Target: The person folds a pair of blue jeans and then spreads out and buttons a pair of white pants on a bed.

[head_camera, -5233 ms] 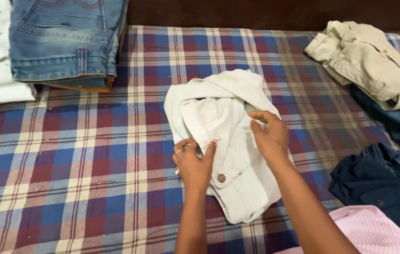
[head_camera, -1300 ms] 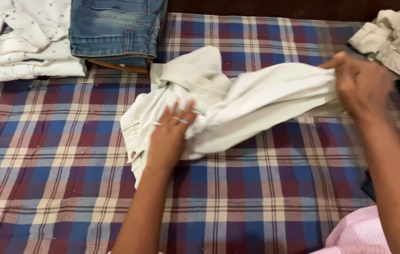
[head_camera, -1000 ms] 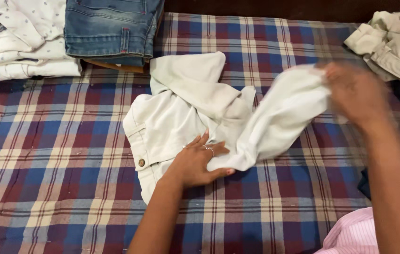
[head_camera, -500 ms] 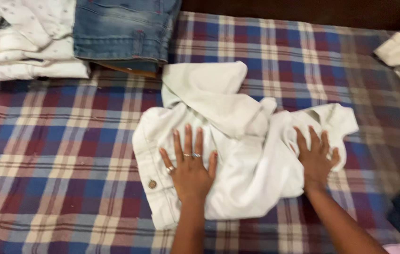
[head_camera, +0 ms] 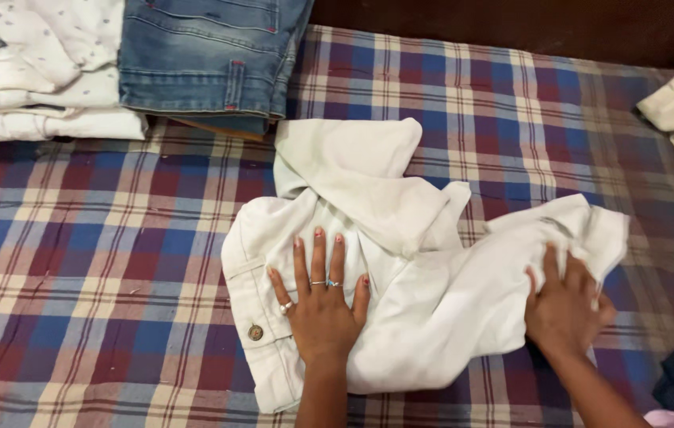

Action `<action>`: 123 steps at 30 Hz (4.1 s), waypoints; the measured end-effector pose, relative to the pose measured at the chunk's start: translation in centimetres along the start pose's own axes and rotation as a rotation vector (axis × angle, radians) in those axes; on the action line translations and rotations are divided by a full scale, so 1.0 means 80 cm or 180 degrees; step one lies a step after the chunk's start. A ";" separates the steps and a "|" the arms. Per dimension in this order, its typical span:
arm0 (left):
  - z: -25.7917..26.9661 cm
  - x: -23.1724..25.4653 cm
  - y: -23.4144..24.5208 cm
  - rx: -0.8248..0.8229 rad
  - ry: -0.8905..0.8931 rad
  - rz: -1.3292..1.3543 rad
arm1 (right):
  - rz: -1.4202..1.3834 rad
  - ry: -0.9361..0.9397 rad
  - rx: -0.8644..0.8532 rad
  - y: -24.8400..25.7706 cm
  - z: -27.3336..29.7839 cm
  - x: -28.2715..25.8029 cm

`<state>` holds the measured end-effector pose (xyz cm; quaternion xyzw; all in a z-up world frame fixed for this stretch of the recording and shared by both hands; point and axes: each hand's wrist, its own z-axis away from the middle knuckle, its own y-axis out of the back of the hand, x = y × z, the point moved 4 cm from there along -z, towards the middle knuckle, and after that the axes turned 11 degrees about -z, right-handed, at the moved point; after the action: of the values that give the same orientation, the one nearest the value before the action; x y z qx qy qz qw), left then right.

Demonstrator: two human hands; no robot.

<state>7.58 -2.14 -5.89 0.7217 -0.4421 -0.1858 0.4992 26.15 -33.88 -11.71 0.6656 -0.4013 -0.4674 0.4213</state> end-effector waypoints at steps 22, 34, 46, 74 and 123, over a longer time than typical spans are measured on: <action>0.000 0.001 -0.009 -0.0057 -0.0066 -0.0114 | -0.1355 -0.0350 -0.1390 -0.078 -0.130 -0.302; -0.033 -0.001 0.006 -0.0438 0.0656 0.0277 | -0.7169 -0.1647 -0.0714 0.058 -0.062 -0.172; -0.120 -0.004 0.009 0.1099 -0.0352 -0.0484 | -0.2896 -0.0398 -0.1040 0.022 -0.167 -0.213; -0.123 -0.111 0.004 0.0055 0.0496 -0.1010 | -0.6800 -0.1481 -0.0048 0.108 -0.247 -0.036; -0.033 0.025 -0.008 -0.0127 -0.0302 0.0346 | -0.0352 0.1022 0.0218 -0.021 0.010 -0.114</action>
<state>10.83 -2.21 -4.98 0.6769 -0.5000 -0.2012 0.5013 23.40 -25.05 -10.86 0.7668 -0.3073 -0.3635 0.4306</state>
